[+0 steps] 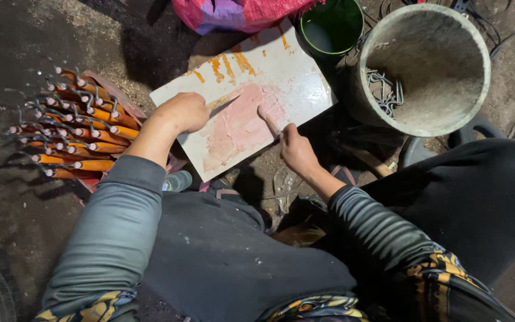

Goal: The person retrieves wooden handles from a pink sack and metal hooks from a bucket. They apply a pink paste to the handle ends and insert the hooks, then place the assembled items into a crate. The person repeats this process for multiple handles.

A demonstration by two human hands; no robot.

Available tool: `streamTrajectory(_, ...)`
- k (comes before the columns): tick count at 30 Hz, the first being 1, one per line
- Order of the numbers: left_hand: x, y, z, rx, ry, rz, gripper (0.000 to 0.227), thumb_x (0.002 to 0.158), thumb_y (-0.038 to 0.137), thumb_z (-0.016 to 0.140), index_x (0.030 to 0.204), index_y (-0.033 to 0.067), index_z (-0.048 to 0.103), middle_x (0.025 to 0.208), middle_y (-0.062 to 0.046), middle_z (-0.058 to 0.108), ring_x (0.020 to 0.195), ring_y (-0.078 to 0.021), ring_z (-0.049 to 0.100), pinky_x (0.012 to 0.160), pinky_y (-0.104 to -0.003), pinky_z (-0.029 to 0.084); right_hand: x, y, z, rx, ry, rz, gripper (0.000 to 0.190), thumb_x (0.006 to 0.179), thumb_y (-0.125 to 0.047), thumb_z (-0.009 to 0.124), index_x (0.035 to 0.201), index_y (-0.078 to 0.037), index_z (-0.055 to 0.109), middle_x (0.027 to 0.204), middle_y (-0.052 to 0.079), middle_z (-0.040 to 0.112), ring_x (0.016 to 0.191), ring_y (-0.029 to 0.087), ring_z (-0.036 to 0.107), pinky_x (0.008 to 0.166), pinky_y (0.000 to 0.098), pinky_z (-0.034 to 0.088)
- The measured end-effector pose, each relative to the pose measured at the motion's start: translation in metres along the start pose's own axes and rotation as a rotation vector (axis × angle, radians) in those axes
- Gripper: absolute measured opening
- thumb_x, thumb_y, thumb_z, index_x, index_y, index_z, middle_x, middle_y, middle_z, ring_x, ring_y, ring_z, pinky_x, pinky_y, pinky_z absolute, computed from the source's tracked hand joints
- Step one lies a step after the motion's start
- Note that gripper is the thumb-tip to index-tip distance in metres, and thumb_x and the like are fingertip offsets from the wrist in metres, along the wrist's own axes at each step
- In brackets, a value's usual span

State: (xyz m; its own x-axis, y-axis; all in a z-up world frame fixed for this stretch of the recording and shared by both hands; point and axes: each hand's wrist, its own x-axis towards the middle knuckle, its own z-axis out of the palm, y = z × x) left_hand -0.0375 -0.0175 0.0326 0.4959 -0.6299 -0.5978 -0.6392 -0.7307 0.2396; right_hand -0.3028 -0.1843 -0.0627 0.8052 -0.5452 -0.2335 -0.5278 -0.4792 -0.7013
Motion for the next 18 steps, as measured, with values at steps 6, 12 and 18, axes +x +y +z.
streamTrajectory(6,-0.011,0.013,-0.003,0.003,0.030,0.029,0.040,0.100,0.032,0.054,0.108,-0.0021,0.074,0.113,-0.029,0.069,0.109,-0.0453,0.065,0.097,-0.051,0.051,-0.013,-0.016,-0.010,-0.356,0.024,-0.204,0.018,0.094,-0.007,0.050,0.112,-0.006,0.047,0.090,0.022,0.066,0.075,0.047,0.065,0.065,0.0568,0.051)
streamTrajectory(12,-0.017,0.024,-0.002,0.013,0.014,0.064,0.038,0.099,0.029,0.054,0.107,-0.0022,0.074,0.111,-0.028,0.070,0.107,-0.0436,0.067,0.096,-0.050,0.052,-0.017,-0.018,-0.014,-0.429,0.041,-0.332,0.033,0.089,-0.006,0.053,0.122,-0.009,0.055,0.096,0.020,0.064,0.077,0.041,0.067,0.064,0.0509,0.053)
streamTrajectory(18,-0.026,0.033,-0.006,-0.001,-0.021,0.032,0.034,0.096,0.021,0.053,0.102,-0.0050,0.076,0.101,-0.029,0.073,0.097,-0.0413,0.073,0.088,-0.049,0.056,-0.016,-0.022,-0.017,-0.427,0.086,-0.342,0.025,0.090,-0.010,0.056,0.115,-0.011,0.061,0.094,0.019,0.062,0.084,0.038,0.067,0.066,0.0499,0.054)
